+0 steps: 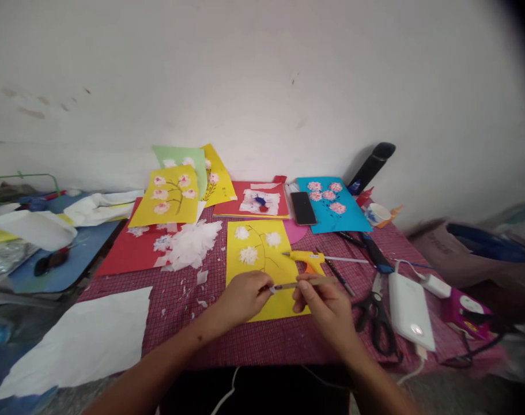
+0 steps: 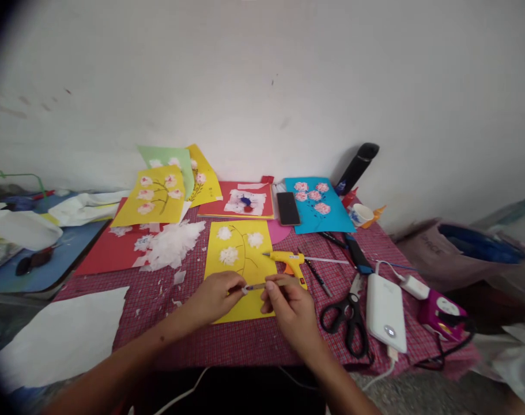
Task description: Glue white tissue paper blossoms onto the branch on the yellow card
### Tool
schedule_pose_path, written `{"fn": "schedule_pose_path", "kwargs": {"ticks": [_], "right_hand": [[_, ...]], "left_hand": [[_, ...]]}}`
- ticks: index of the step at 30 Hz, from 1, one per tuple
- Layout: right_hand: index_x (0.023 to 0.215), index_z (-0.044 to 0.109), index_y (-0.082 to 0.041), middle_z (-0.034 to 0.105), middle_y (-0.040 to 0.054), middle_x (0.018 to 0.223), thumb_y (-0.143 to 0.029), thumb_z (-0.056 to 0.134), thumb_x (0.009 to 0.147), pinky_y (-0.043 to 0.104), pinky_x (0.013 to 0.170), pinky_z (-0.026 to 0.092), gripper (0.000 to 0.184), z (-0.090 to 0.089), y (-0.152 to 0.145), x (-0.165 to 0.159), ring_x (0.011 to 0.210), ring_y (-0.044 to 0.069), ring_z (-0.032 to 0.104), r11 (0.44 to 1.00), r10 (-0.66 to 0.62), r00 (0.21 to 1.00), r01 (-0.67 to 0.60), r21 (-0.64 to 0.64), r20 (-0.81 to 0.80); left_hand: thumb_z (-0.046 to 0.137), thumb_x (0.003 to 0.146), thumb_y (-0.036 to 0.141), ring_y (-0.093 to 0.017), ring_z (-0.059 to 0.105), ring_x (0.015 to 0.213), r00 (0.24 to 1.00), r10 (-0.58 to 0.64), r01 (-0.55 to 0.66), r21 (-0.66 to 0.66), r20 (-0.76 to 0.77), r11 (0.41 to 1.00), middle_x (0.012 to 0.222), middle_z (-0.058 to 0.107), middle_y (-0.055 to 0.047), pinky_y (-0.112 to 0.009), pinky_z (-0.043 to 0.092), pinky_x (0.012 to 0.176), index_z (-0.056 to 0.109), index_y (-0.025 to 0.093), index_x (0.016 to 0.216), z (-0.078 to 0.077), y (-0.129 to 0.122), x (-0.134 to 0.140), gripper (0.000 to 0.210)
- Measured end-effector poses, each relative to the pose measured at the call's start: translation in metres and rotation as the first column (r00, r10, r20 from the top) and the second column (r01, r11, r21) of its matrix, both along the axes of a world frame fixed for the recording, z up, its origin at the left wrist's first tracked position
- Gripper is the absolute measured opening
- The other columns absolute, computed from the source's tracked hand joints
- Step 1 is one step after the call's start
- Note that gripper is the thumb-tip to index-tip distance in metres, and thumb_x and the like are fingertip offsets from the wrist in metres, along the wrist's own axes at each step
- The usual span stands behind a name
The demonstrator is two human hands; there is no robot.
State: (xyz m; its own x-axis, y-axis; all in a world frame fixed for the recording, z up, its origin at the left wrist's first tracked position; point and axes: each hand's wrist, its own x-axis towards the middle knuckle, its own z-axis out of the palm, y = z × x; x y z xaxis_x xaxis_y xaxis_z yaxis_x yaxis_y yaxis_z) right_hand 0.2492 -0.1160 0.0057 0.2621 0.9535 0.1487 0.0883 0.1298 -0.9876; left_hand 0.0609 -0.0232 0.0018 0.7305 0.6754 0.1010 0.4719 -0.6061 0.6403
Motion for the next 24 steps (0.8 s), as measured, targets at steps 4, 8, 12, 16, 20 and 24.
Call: {"fn": "schedule_pose_path", "kwargs": {"ticks": [4,8,12,16,20,24], "right_hand": [[0.087,0.064,-0.02,0.068,0.0018,0.075,-0.039,0.061,0.092,0.025,0.048,0.051,0.02,0.008,0.032,0.014,0.05,0.013,0.063,1.0,0.008,0.979,-0.01,0.008,0.204],[0.079,0.068,-0.02,0.071,0.0045,0.075,-0.033,0.062,0.089,0.028,0.062,0.051,0.017,0.02,0.065,0.022,0.067,0.018,0.066,0.997,0.035,0.844,-0.064,0.036,0.535],[0.085,0.068,-0.02,0.074,0.0034,0.086,-0.024,0.054,0.092,0.026,0.068,0.049,0.016,0.031,0.084,0.025,0.076,0.016,0.067,0.965,0.212,0.805,-0.261,0.009,0.554],[0.084,0.068,-0.018,0.073,0.0039,0.081,-0.021,0.052,0.092,0.025,0.065,0.045,0.017,0.033,0.094,0.027,0.073,0.016,0.066,0.962,0.257,0.687,-0.251,-0.11,0.68],[0.081,0.067,-0.016,0.072,0.0068,0.079,-0.021,0.052,0.092,0.025,0.061,0.041,0.019,0.03,0.1,0.026,0.071,0.017,0.065,0.975,0.221,0.664,-0.163,-0.15,0.714],[0.076,0.065,-0.016,0.07,0.0058,0.072,-0.023,0.052,0.092,0.024,0.056,0.036,0.023,0.025,0.103,0.028,0.064,0.016,0.062,0.976,0.208,0.66,-0.097,-0.193,0.722]], "left_hand": [[0.057,0.093,0.024,-0.016,0.06,0.077,1.0,-0.007,0.006,0.086,0.016,0.996,0.085,0.068,-0.003,-0.026,0.043,0.07,0.067,0.017,0.089,-0.004,0.021,0.019,0.013],[0.055,0.095,0.028,-0.018,0.061,0.08,1.0,-0.007,0.005,0.147,0.01,0.989,0.086,0.067,-0.005,-0.028,0.044,0.073,0.067,0.016,0.086,-0.007,0.041,0.033,0.019],[0.056,0.092,0.025,-0.019,0.062,0.081,1.0,-0.012,0.015,0.162,-0.014,0.987,0.086,0.066,-0.006,-0.029,0.044,0.073,0.068,0.017,0.088,-0.012,0.054,0.039,0.016],[0.057,0.09,0.023,-0.021,0.063,0.083,0.996,-0.031,0.044,0.167,-0.081,0.985,0.086,0.067,-0.007,-0.029,0.044,0.072,0.069,0.017,0.086,-0.016,0.061,0.044,0.014],[0.057,0.088,0.022,-0.021,0.063,0.08,0.988,-0.059,0.081,0.152,-0.146,0.985,0.082,0.068,-0.007,-0.029,0.043,0.07,0.07,0.017,0.083,-0.018,0.065,0.05,0.015],[0.059,0.087,0.024,-0.02,0.063,0.074,0.982,-0.062,0.089,0.147,-0.177,0.985,0.081,0.069,-0.007,-0.028,0.043,0.066,0.071,0.017,0.081,-0.019,0.068,0.054,0.015]]}}
